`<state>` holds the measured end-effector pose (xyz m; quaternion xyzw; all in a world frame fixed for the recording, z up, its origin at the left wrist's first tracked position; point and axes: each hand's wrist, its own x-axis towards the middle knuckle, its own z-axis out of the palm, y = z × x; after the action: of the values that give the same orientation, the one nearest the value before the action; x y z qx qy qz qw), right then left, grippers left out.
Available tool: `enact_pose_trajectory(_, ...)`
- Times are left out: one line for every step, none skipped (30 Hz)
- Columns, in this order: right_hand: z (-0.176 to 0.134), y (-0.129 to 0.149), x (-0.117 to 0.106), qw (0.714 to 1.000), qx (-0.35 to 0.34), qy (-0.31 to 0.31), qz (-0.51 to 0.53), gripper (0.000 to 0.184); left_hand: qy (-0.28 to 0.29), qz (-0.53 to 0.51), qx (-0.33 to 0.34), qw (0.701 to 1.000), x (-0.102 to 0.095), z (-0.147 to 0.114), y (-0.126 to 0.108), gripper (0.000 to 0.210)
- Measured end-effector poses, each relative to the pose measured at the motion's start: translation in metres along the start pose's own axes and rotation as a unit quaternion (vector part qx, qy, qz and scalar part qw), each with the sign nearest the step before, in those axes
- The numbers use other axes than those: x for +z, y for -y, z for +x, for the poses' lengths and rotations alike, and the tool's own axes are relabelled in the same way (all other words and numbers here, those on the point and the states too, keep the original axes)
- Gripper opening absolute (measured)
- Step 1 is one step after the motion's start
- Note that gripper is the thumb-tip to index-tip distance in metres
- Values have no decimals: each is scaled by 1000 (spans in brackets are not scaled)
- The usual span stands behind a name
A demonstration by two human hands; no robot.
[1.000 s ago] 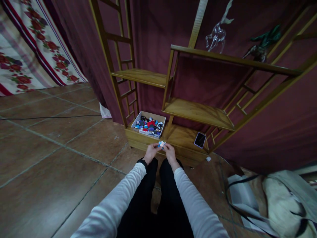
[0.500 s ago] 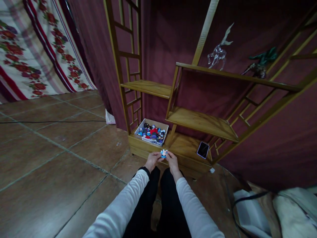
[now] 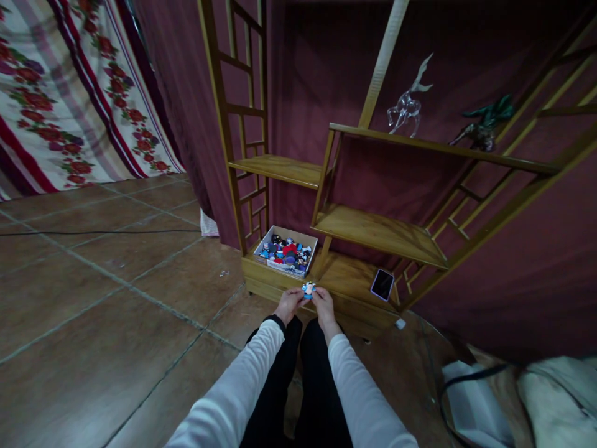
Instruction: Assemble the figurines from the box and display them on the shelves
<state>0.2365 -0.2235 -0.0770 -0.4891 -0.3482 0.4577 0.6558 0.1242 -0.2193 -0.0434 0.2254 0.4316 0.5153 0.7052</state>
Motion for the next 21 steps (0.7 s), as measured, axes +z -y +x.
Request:
enact_pose_trajectory(-1, 0, 0, 1000, 6, 1, 7, 24, -3, 0, 1, 1000, 0, 0, 1, 7)
enact_pose_trajectory(-1, 0, 1, 1000, 13, 0, 17, 23, -6, -1, 2, 1000, 1, 0, 1, 6)
enact_pose_trajectory(-2, 0, 1, 999, 19, -1, 26, 23, -8, -2, 3, 1000, 1, 0, 2, 6)
enact_pose_trajectory(-2, 0, 1, 999, 23, -2, 32, 22, -8, -3, 5, 1000, 1, 0, 2, 6)
enact_pose_trajectory(-3, 0, 1, 999, 26, -3, 35, 22, -9, -4, 6, 1000, 2, -1, 3, 6)
enact_pose_trajectory(-3, 0, 0, 999, 27, -5, 34, 22, -9, -4, 7, 1000, 2, -1, 3, 6)
enact_pose_trajectory(-3, 0, 0, 999, 28, -7, 30, 22, -11, -3, 8, 1000, 3, -2, 3, 6)
enact_pose_trajectory(-4, 0, 0, 999, 28, -8, 26, 22, -14, -2, 7, 1000, 3, -2, 3, 6)
enact_pose_trajectory(-4, 0, 0, 999, 28, -10, 21, 22, -17, 0, 7, 1000, 4, -3, 3, 6)
enact_pose_trajectory(-4, 0, 0, 999, 28, -11, 16, 23, -20, 2, 6, 1000, 5, -4, 3, 6)
enact_pose_trajectory(-4, 1, 0, 999, 28, -14, 12, 23, -22, 4, 5, 1000, 6, -5, 3, 5)
enact_pose_trajectory(-3, 1, -1, 999, 28, -16, 11, 24, -23, 6, 3, 1000, 6, -5, 3, 5)
enact_pose_trajectory(-3, 2, -1, 999, 30, -17, 11, 25, -22, 8, 3, 1000, 7, -6, 3, 4)
enact_pose_trajectory(-3, 2, -1, 999, 32, -17, 12, 27, -19, 8, 3, 1000, 7, -7, 3, 4)
enact_pose_trajectory(-4, 3, -1, 999, 35, -18, 14, 28, -16, 8, 4, 1000, 7, -8, 3, 4)
enact_pose_trajectory(-4, 3, -1, 999, 38, -19, 15, 29, -13, 8, 5, 1000, 7, -9, 3, 5)
enact_pose_trajectory(-4, 3, -1, 999, 40, -20, 16, 29, -11, 11, 6, 1000, 6, -9, 3, 6)
enact_pose_trajectory(-4, 3, -1, 999, 42, -23, 16, 29, -11, 15, 6, 1000, 6, -10, 3, 7)
enact_pose_trajectory(-4, 3, 0, 999, 43, -27, 17, 29, -9, 21, 4, 1000, 6, -10, 3, 7)
enact_pose_trajectory(-4, 2, 0, 998, 45, -34, 20, 29, -8, 27, 1, 1000, 6, -11, 3, 8)
enact_pose_trajectory(-4, 2, 0, 998, 46, -42, 24, 29, -4, 33, -1, 999, 6, -11, 2, 7)
